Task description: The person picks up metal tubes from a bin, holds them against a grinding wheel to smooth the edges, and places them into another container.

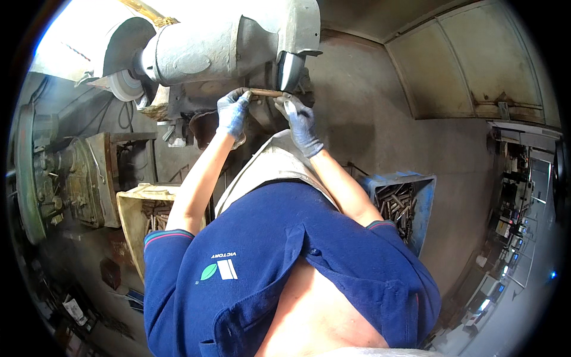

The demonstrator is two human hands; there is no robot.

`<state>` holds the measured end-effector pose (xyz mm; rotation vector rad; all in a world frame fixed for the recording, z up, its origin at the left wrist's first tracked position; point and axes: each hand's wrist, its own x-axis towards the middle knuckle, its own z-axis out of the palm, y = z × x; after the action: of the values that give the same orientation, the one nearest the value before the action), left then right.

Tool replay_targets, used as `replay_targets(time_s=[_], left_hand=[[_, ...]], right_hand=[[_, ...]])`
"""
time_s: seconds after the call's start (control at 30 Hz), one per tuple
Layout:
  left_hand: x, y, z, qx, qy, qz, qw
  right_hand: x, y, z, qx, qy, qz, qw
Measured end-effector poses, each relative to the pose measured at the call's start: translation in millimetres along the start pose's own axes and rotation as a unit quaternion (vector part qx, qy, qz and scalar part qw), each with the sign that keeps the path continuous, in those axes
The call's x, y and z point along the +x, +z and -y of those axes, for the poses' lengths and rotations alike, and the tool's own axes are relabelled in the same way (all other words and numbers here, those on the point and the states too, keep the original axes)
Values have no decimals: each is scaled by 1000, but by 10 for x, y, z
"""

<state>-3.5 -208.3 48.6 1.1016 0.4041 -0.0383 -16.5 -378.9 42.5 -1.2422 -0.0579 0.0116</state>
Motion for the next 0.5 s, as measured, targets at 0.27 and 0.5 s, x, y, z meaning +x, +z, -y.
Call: replay_targets(time_s=[0.27,0.5], left_hand=[[-592,-65,-351,23,64,106,992],[-782,-58,-497,93,110,106,984]], right_hand=[[-377,33,630,-303,-258,96,912],[-470,76,842,-376,-345,108,853]])
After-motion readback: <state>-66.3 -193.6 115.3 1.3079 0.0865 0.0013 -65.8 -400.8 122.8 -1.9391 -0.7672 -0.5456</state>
